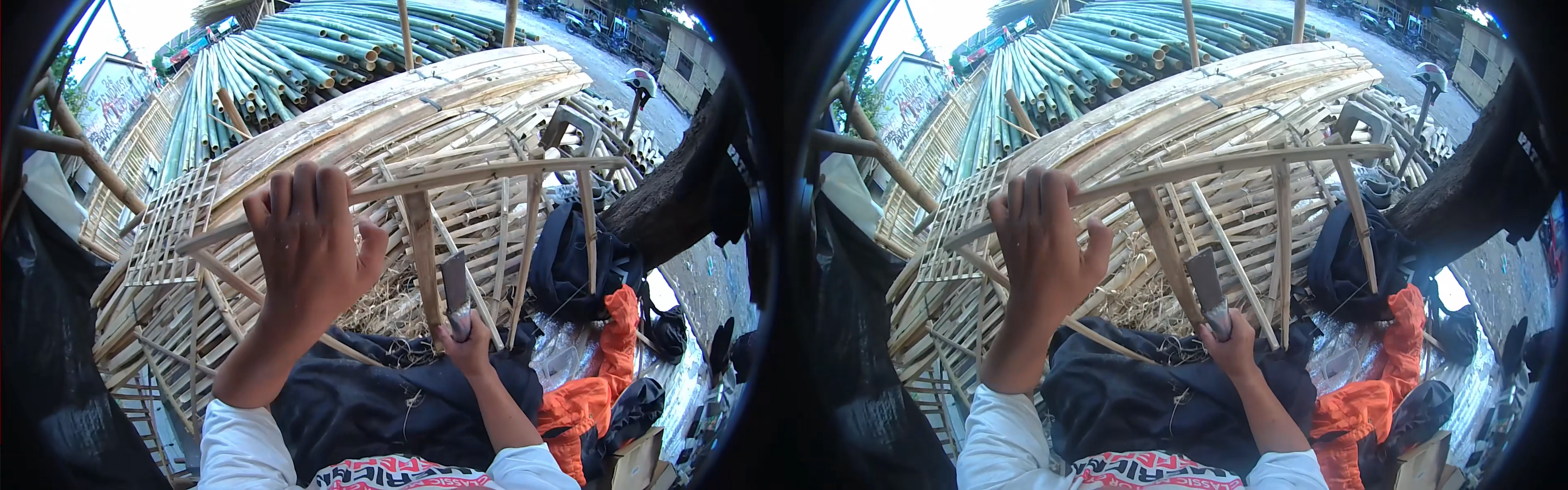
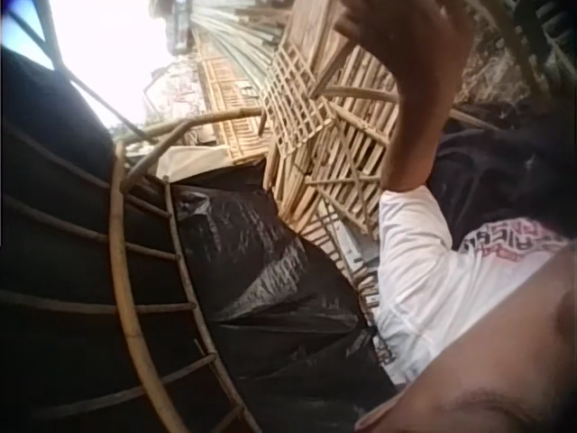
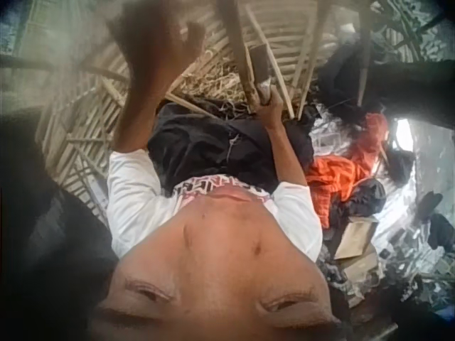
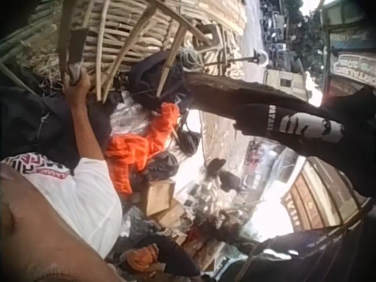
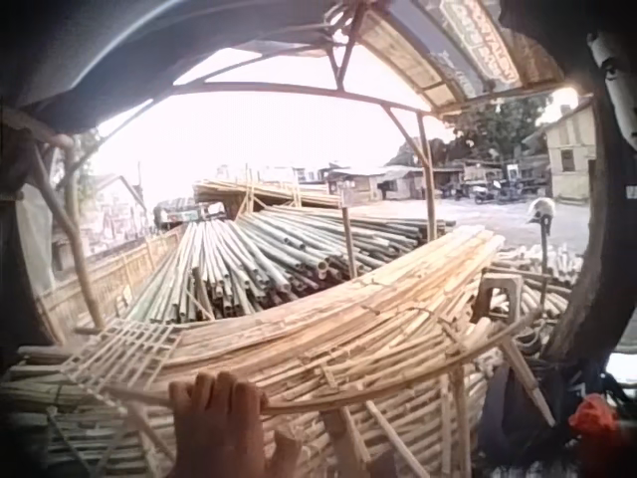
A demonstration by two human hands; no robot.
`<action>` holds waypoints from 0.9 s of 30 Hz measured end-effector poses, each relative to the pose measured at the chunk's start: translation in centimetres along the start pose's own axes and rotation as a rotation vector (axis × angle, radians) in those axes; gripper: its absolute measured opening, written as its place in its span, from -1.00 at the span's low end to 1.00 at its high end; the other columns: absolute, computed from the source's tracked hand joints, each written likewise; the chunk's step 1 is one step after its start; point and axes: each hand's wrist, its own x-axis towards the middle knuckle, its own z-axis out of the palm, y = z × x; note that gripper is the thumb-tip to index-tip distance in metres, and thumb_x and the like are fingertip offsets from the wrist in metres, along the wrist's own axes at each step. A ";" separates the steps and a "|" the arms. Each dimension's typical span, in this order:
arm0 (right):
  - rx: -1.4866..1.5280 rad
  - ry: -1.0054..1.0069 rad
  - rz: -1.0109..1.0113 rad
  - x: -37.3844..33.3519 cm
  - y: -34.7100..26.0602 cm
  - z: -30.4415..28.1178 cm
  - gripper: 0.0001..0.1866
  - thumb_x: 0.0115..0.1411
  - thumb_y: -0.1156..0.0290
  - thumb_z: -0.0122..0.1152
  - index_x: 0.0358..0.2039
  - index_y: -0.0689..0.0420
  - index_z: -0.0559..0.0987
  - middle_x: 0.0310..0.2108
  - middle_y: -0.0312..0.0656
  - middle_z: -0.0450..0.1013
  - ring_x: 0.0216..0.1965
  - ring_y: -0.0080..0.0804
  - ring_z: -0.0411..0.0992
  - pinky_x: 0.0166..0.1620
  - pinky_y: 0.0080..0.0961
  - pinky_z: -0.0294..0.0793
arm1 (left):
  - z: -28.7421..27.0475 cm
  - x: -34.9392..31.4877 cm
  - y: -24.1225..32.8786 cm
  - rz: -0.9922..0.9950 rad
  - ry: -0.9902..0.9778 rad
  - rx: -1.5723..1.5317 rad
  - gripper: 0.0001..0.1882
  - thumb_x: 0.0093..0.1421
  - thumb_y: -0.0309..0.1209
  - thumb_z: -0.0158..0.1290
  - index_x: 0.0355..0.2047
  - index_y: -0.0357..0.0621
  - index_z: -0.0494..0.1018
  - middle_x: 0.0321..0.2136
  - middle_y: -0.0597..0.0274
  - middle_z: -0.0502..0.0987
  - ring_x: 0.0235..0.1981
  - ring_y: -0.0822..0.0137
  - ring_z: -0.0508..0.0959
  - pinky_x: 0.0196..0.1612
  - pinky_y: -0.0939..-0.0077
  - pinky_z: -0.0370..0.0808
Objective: The person constructs a bamboo frame by hand, using a knife to shave and fit bamboo strips into a lattice structure.
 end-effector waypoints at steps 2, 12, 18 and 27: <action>0.053 0.023 0.018 -1.6 -1.4 -0.1 -0.66 -0.01 0.47 0.49 -0.27 0.22 0.52 -0.45 -0.13 0.49 -0.45 -0.40 0.46 -0.34 -0.45 0.46 | -3.5 -1.3 1.5 -0.037 -0.059 0.000 -0.69 0.04 -0.25 0.10 -0.30 -0.11 0.28 -0.40 0.16 0.27 -0.31 0.12 0.31 -0.17 0.16 0.15; 0.367 0.219 -0.137 -10.0 -10.5 -6.8 -0.69 0.11 0.68 0.17 -0.59 0.11 0.25 -0.49 -0.22 0.37 -0.32 -0.26 0.52 -0.30 -0.30 0.61 | -11.8 -6.1 6.5 -0.051 -0.095 -0.055 -0.71 0.21 -0.20 0.08 -0.29 -0.14 0.33 -0.33 0.13 0.33 -0.27 0.15 0.36 -0.17 0.14 0.19; 1.411 -0.075 -0.548 -11.7 -24.4 -14.2 -0.66 0.07 0.57 0.27 -0.63 0.09 0.25 -0.44 -0.04 0.46 -0.42 -0.05 0.53 -0.38 -0.17 0.62 | -13.9 -7.9 8.8 -0.083 -0.130 -0.136 -0.72 0.21 -0.22 0.08 -0.22 -0.14 0.36 -0.30 0.15 0.36 -0.22 0.15 0.38 -0.07 0.11 0.22; 1.533 -0.355 -1.167 -11.3 -31.4 -18.3 -0.79 0.29 0.49 0.06 -0.18 0.14 0.66 -0.09 -0.18 0.58 -0.03 -0.31 0.49 -0.30 -0.29 0.47 | -15.1 -8.7 9.6 -0.097 -0.224 -0.098 -0.70 0.23 -0.24 0.08 -0.14 -0.14 0.36 -0.25 0.12 0.43 -0.14 0.09 0.42 0.06 0.05 0.18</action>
